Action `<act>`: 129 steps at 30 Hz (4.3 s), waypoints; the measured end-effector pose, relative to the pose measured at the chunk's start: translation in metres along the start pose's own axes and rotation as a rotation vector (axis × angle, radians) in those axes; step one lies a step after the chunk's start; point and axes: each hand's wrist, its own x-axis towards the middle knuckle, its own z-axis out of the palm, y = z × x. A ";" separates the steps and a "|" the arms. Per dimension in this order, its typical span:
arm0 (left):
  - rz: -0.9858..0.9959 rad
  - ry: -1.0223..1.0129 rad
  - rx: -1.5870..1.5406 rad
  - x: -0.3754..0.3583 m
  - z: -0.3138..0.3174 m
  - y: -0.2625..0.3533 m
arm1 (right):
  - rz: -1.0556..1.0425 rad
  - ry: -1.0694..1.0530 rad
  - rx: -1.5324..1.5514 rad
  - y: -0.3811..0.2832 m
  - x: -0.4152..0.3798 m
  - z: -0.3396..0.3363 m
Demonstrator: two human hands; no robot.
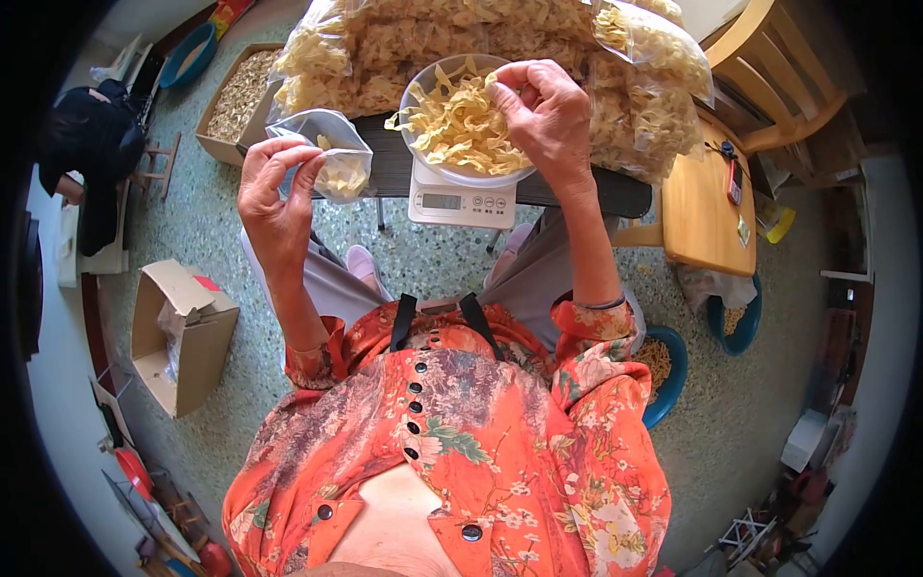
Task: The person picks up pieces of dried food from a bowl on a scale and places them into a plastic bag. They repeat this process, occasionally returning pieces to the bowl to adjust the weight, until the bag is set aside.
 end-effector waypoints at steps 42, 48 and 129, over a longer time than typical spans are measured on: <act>0.048 0.015 -0.103 -0.002 0.002 0.001 | -0.073 0.171 0.739 -0.106 -0.023 0.026; 0.044 0.018 -0.076 -0.002 -0.002 0.006 | -0.193 0.084 0.437 -0.113 -0.029 0.079; -0.046 0.088 -0.032 -0.006 0.001 0.002 | 0.334 -0.040 0.292 -0.014 0.000 -0.026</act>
